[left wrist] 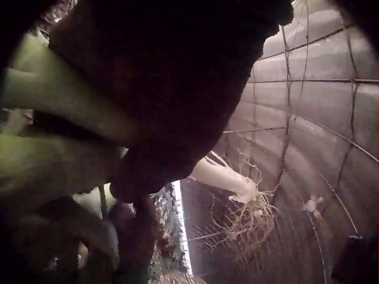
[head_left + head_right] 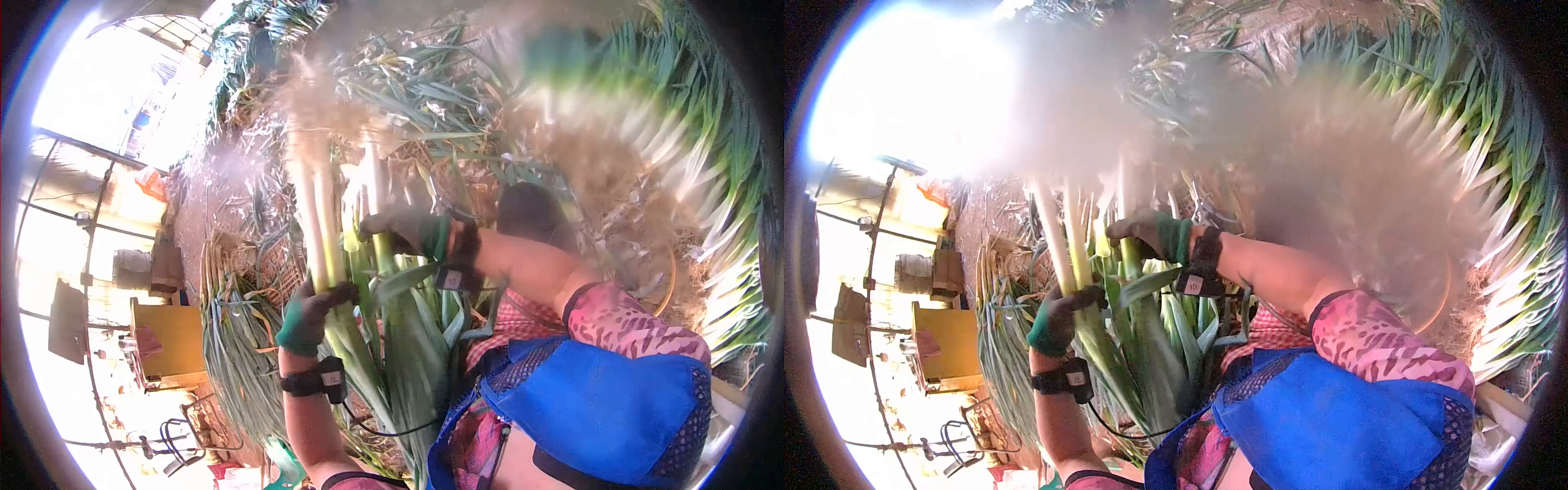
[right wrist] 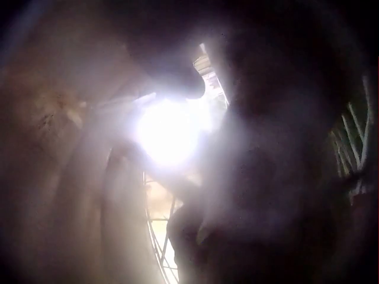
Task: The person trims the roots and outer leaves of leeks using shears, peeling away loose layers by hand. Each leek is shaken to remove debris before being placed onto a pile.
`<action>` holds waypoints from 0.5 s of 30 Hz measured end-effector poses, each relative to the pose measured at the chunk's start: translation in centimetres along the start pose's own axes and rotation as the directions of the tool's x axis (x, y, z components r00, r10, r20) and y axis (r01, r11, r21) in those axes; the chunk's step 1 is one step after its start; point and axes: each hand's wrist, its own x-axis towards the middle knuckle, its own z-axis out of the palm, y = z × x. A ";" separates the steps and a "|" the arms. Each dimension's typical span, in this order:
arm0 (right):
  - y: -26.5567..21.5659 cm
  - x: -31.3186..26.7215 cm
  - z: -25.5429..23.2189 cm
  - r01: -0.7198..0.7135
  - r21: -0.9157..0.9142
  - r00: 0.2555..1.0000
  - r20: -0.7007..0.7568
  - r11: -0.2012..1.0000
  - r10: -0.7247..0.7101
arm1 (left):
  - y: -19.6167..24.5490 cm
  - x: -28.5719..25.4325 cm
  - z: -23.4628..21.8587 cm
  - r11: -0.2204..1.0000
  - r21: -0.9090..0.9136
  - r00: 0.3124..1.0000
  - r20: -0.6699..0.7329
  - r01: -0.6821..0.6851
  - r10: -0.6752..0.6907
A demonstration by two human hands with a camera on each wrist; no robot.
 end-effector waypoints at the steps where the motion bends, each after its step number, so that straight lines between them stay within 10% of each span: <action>1: 0.7 0.6 0.6 0.041 0.098 0.996 0.075 0.994 -0.048 | 1.1 -0.3 1.2 0.998 0.054 0.999 0.036 -0.024 0.022; 10: 0.3 -2.5 5.2 0.237 -0.009 0.967 0.095 0.971 -0.235 | 0.9 1.3 0.2 0.983 0.084 0.982 -0.082 -0.164 0.171; 15: -0.8 -2.9 6.9 0.507 -0.762 0.774 0.196 0.404 -0.601 | 0.0 0.7 -0.5 0.985 -0.051 0.986 0.010 -0.167 0.168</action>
